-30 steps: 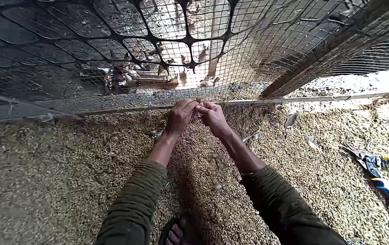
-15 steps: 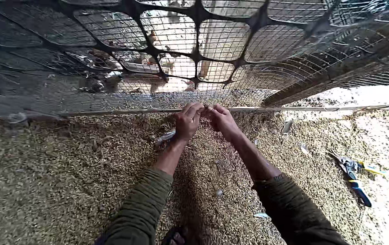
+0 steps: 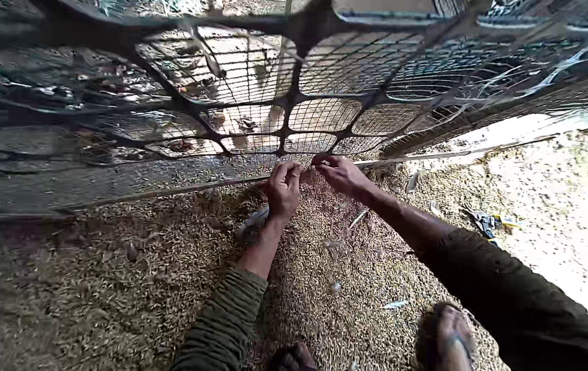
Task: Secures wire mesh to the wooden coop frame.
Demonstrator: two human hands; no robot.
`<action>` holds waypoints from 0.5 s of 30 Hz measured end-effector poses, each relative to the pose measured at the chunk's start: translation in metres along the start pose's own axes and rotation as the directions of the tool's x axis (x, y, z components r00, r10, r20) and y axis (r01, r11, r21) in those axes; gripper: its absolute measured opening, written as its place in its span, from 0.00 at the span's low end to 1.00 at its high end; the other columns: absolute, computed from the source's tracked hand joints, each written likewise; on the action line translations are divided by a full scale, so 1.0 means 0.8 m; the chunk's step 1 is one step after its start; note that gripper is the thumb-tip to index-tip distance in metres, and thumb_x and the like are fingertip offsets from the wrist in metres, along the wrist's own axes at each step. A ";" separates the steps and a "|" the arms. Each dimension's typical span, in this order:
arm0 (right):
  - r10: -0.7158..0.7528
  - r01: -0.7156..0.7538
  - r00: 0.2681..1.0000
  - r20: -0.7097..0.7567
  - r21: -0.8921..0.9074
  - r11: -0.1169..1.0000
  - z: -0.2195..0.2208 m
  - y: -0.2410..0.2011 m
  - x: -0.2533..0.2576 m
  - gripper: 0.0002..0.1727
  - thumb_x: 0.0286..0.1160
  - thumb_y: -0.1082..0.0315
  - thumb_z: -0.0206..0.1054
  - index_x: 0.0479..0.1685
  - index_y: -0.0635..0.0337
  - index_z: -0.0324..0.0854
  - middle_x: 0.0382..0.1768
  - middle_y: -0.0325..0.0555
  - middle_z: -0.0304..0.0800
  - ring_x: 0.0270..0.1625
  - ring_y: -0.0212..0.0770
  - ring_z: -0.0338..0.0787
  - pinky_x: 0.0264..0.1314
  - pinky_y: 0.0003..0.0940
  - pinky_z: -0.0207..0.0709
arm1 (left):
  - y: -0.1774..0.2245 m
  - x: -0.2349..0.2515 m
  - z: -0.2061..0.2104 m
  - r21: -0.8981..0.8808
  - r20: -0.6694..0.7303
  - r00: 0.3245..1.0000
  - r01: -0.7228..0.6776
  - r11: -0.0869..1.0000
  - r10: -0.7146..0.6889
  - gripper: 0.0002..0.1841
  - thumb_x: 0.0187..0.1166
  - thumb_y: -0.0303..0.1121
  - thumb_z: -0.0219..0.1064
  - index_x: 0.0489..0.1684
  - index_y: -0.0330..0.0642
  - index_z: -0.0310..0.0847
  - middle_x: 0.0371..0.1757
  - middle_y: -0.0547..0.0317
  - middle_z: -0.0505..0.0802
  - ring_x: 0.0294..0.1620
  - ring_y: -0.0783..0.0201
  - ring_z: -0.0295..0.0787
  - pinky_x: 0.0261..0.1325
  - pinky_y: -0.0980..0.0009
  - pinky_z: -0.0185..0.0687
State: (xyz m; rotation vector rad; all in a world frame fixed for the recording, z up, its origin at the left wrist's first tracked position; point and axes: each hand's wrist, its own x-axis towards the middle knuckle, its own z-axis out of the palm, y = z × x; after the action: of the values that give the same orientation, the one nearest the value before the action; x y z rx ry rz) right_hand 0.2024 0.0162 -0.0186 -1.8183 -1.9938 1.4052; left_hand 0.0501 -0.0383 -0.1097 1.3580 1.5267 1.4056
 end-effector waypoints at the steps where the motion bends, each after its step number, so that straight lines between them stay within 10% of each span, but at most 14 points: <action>1: -0.006 0.006 1.000 0.011 -0.043 0.999 -0.004 -0.002 0.006 0.18 0.93 0.58 0.53 0.63 0.55 0.85 0.44 0.55 0.90 0.43 0.52 0.88 0.48 0.58 0.78 | 0.001 0.002 0.001 0.007 -0.004 1.000 0.024 1.000 -0.024 0.10 0.84 0.28 0.66 0.50 0.29 0.87 0.51 0.45 0.93 0.50 0.62 0.92 0.61 0.65 0.86; 5: -0.038 0.044 0.998 0.039 -0.163 0.986 -0.010 -0.009 0.013 0.19 0.92 0.60 0.52 0.49 0.63 0.86 0.30 0.52 0.86 0.34 0.50 0.86 0.41 0.55 0.78 | 0.007 0.007 0.003 0.023 -0.008 0.996 0.092 0.995 -0.092 0.11 0.87 0.33 0.64 0.54 0.34 0.86 0.54 0.46 0.92 0.52 0.60 0.92 0.62 0.61 0.87; 11: -0.045 0.063 0.994 0.102 -0.175 0.983 -0.028 -0.001 0.005 0.15 0.89 0.66 0.52 0.53 0.66 0.82 0.41 0.59 0.87 0.45 0.55 0.88 0.49 0.60 0.78 | 0.026 0.003 -0.019 0.007 0.056 0.970 0.236 0.972 -0.236 0.16 0.90 0.37 0.61 0.66 0.38 0.81 0.61 0.47 0.91 0.58 0.57 0.92 0.64 0.55 0.86; 15: -0.121 0.138 0.986 0.113 -0.149 0.979 -0.040 0.026 -0.022 0.16 0.94 0.63 0.51 0.58 0.67 0.80 0.39 0.59 0.86 0.39 0.52 0.87 0.46 0.54 0.80 | 0.056 -0.011 -0.034 0.049 -0.020 0.949 0.315 0.948 -0.314 0.12 0.88 0.33 0.62 0.59 0.35 0.82 0.48 0.48 0.93 0.42 0.59 0.92 0.53 0.57 0.88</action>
State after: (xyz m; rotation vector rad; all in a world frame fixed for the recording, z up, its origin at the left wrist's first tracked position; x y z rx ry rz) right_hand 0.2425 0.0157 -0.0060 -1.6674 -2.2883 1.3674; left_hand 0.0382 -0.0592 -0.0623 1.0767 1.7112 1.1829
